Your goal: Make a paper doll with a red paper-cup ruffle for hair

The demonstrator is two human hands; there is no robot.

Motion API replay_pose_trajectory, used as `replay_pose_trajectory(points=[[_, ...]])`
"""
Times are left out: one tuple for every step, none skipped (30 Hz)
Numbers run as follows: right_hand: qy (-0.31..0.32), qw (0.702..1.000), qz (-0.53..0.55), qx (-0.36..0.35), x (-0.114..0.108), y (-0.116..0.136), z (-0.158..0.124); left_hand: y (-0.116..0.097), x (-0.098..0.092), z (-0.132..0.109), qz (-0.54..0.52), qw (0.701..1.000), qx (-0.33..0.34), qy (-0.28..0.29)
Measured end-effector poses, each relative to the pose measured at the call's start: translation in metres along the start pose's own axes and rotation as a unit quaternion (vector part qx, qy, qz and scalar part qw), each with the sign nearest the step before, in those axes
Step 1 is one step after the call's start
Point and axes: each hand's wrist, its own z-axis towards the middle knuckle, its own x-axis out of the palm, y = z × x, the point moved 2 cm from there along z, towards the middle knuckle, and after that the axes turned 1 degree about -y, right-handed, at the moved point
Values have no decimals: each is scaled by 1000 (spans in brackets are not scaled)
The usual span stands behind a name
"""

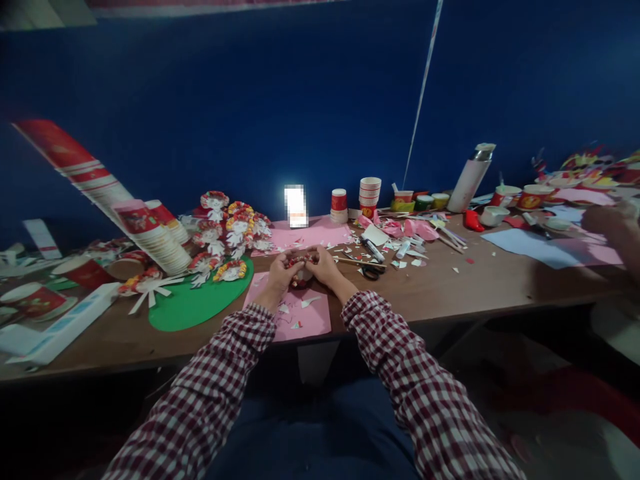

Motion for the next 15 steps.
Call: replay_pose_trajectory(points=[[1, 1000, -5, -5, 0, 1, 0, -1, 0, -1, 1, 1000, -4, 4], [1, 1000, -10, -11, 0, 2, 0, -2, 0, -2, 3, 1000, -9, 6], [1, 1000, -17, -16, -1, 3, 0, -3, 1, -3, 4, 1000, -14, 8], [0, 999, -23, -21, -1, 3, 0, -4, 1, -4, 4, 1000, -18, 7], [-2, 999, -29, -26, -1, 4, 0, -5, 1, -5, 4, 1000, -21, 5], [-3, 999, -34, -30, -2, 4, 0, -6, 1, -6, 4, 1000, -23, 1], [-4, 999, -37, -34, -2, 5, 0, -6, 1, -6, 3, 1000, -24, -5], [-5, 999, -40, -37, -2, 5, 1, -7, 1, -6, 3, 1000, -24, -11], [-7, 998, -41, -39, -2, 5, 1, -7, 1, -5, 4, 1000, -23, -17], [-8, 998, -43, -40, -2, 5, 1, -6, 0, -5, 5, 999, -23, -22], [-9, 998, -44, -39, -2, 5, 1, -6, 0, -4, 6, 999, -22, -25], [-11, 998, -45, -37, -2, 5, 1, -6, 0, -4, 8, 999, -22, -27], [-13, 998, -46, -35, -2, 5, 1, -5, 0, -3, 10, 999, -23, -28], [-14, 998, -47, -32, -2, 5, 1, -5, -1, -3, 12, 999, -23, -28], [-15, 998, -48, -30, -2, 5, 1, -5, -1, -3, 15, 999, -24, -27]])
